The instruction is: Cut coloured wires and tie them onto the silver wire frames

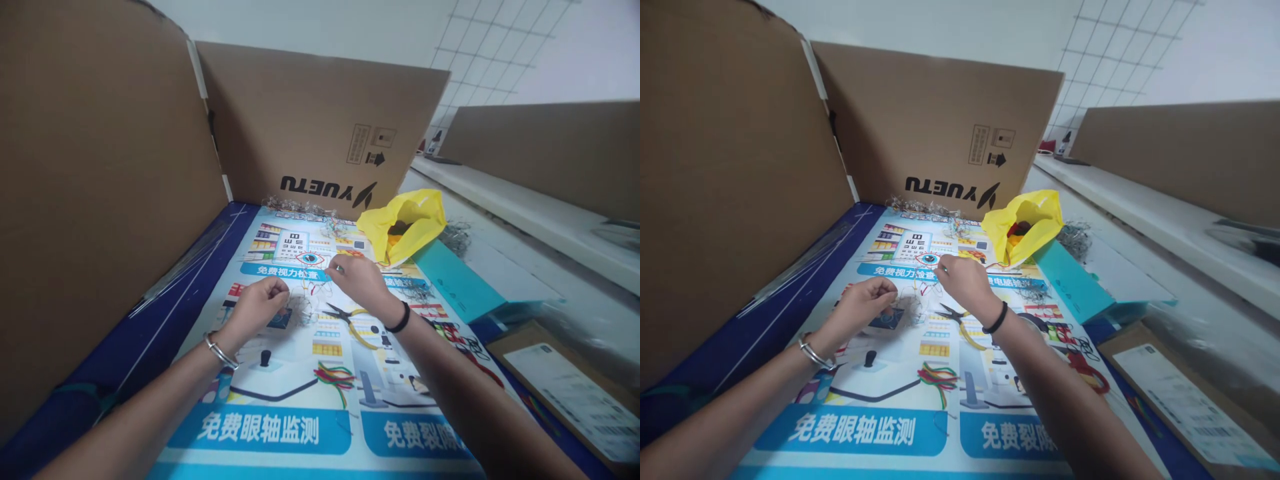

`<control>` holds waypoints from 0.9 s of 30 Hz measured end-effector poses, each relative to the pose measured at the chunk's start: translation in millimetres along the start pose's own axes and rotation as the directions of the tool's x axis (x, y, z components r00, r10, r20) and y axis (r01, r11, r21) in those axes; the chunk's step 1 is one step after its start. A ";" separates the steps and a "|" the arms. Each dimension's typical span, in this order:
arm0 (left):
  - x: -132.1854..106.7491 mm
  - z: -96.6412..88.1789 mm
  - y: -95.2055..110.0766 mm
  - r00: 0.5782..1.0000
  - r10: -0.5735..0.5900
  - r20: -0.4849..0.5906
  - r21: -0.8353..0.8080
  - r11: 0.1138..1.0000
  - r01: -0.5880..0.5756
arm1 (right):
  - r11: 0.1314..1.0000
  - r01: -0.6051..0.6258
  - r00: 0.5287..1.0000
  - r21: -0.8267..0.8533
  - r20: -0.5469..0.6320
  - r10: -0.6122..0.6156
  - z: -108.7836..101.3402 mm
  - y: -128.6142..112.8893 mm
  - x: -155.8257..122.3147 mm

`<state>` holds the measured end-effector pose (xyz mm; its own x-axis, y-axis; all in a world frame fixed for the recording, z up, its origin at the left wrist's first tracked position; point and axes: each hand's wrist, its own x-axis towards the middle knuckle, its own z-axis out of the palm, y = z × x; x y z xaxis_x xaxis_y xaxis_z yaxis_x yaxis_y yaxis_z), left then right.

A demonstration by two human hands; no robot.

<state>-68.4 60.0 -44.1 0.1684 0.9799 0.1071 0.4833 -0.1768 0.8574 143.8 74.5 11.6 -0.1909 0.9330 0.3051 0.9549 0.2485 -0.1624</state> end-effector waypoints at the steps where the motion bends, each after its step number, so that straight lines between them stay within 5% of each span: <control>1: 0.1 -0.8 0.9 1.000 -0.008 -0.009 -0.003 1.000 0.008 | 1.000 -0.003 1.000 0.019 -0.020 0.004 1.4 -0.5 -1.4; 14: 5.7 -1.4 -9.0 0.995 -0.077 -0.065 -0.120 0.990 0.069 | 0.912 0.167 0.968 0.374 -0.240 -0.079 27.9 5.1 -23.9; 27: 6.5 0.1 -9.2 0.986 -0.086 -0.142 -0.211 0.976 0.054 | 0.736 -0.084 0.992 0.672 -0.013 0.125 29.2 1.8 -38.1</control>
<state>-71.6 68.0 -51.4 0.0024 0.9946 0.1038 0.2992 -0.0998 0.9490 146.2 47.0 -27.7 -0.0673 0.9534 0.2943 0.5659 0.2794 -0.7757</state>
